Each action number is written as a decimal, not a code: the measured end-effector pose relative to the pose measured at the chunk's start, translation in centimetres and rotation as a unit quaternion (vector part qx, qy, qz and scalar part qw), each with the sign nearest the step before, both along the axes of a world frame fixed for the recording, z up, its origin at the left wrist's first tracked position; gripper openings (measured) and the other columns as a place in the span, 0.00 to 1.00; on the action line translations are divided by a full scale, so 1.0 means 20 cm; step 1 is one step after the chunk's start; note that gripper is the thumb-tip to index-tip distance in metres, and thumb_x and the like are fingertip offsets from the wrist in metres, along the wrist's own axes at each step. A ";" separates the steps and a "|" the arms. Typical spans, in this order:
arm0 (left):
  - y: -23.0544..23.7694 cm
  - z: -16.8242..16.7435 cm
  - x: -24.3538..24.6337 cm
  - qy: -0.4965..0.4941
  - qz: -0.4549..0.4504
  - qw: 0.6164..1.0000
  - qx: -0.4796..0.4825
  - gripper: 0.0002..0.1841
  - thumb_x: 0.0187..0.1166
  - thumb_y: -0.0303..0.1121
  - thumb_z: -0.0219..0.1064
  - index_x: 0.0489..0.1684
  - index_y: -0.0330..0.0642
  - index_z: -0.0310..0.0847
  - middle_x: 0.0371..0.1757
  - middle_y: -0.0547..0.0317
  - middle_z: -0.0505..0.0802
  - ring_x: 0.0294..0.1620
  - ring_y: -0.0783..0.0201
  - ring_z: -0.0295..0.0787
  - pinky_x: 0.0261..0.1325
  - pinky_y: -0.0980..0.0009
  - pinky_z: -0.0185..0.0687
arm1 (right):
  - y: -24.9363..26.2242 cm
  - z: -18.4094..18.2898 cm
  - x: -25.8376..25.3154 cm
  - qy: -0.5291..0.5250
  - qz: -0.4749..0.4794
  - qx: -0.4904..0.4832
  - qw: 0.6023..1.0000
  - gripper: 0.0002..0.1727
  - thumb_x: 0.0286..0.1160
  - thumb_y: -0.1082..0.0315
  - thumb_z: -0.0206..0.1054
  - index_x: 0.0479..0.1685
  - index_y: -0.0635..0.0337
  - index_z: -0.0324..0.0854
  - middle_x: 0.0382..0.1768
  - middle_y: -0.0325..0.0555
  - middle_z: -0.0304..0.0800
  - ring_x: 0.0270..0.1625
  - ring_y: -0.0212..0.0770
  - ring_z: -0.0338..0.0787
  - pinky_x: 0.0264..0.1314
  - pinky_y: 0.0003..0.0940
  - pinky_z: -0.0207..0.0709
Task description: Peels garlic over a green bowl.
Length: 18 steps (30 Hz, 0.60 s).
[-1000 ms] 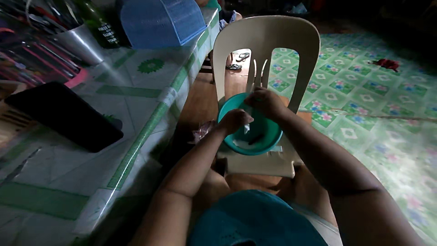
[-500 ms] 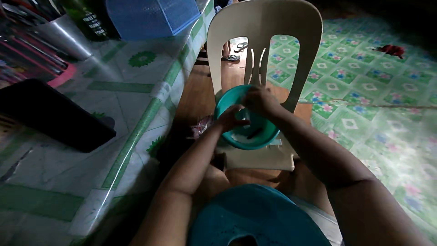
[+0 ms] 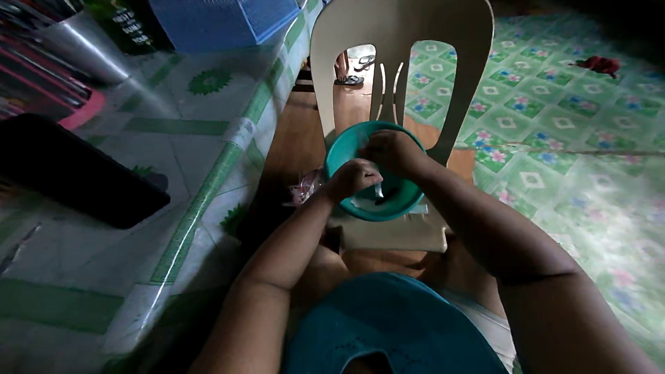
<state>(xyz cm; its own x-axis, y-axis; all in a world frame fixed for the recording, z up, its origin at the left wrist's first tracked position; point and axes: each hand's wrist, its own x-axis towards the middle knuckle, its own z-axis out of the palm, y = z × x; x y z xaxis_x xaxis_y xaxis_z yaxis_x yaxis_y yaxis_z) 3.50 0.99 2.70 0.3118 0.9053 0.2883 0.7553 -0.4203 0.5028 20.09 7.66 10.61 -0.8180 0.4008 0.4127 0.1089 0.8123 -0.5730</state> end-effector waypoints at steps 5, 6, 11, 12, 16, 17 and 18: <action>0.04 -0.10 0.03 -0.020 -0.033 0.997 0.074 0.10 0.79 0.31 0.68 0.35 0.37 0.96 0.36 0.51 0.96 0.44 0.57 0.93 0.60 0.56 0.84 | -0.02 0.02 0.04 0.007 -0.007 -0.009 1.000 0.13 0.81 0.66 0.67 0.36 0.66 0.91 0.37 0.51 0.90 0.42 0.41 0.89 0.51 0.40 0.81; 0.05 -0.12 0.02 -0.014 -0.037 0.997 0.069 0.10 0.79 0.31 0.68 0.35 0.38 0.97 0.35 0.52 0.96 0.43 0.57 0.92 0.60 0.56 0.83 | -0.03 0.02 0.05 0.010 -0.010 -0.012 1.000 0.13 0.81 0.66 0.67 0.36 0.67 0.91 0.36 0.51 0.90 0.42 0.41 0.88 0.50 0.39 0.81; 0.10 -0.18 0.00 0.004 -0.016 0.998 0.067 0.11 0.80 0.32 0.67 0.35 0.41 0.97 0.35 0.53 0.96 0.46 0.56 0.92 0.59 0.56 0.82 | -0.03 0.05 0.10 0.030 -0.034 -0.059 0.997 0.12 0.80 0.66 0.68 0.35 0.66 0.90 0.35 0.47 0.87 0.40 0.36 0.85 0.49 0.36 0.78; 0.09 -0.17 0.01 0.011 0.004 0.997 0.075 0.10 0.80 0.33 0.68 0.37 0.41 0.97 0.37 0.52 0.96 0.47 0.55 0.92 0.60 0.56 0.84 | -0.04 0.05 0.12 0.036 -0.063 -0.087 0.994 0.12 0.81 0.66 0.68 0.38 0.66 0.90 0.38 0.47 0.88 0.42 0.36 0.86 0.51 0.37 0.80; 0.04 0.06 0.06 -0.003 0.175 0.984 -0.009 0.12 0.85 0.35 0.65 0.52 0.40 0.94 0.50 0.45 0.93 0.59 0.49 0.88 0.71 0.51 0.78 | 0.04 -0.09 0.25 0.168 -0.230 -0.208 0.936 0.14 0.87 0.63 0.63 0.52 0.66 0.87 0.44 0.46 0.92 0.44 0.32 0.90 0.54 0.34 0.85; 0.05 0.05 0.05 -0.024 0.189 0.981 0.033 0.11 0.83 0.34 0.67 0.50 0.41 0.94 0.47 0.48 0.93 0.56 0.52 0.90 0.68 0.52 0.82 | 0.10 -0.19 0.28 0.207 -0.264 -0.225 0.915 0.15 0.87 0.61 0.63 0.51 0.65 0.88 0.42 0.46 0.93 0.41 0.32 0.90 0.51 0.35 0.86; 0.06 0.05 0.04 -0.038 0.186 0.979 0.077 0.10 0.81 0.32 0.68 0.49 0.40 0.95 0.43 0.49 0.93 0.51 0.53 0.90 0.63 0.54 0.84 | 0.14 -0.28 0.29 0.232 -0.291 -0.253 0.893 0.16 0.87 0.59 0.63 0.49 0.65 0.88 0.38 0.45 0.92 0.37 0.32 0.88 0.47 0.37 0.85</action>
<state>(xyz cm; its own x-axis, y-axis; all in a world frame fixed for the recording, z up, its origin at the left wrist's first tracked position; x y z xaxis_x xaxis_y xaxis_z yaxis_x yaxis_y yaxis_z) 4.38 2.28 3.67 -0.0594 0.8959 0.4402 0.8332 -0.1983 0.5162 25.91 10.51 4.97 -0.1990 0.9334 0.2985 0.0845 0.3198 -0.9437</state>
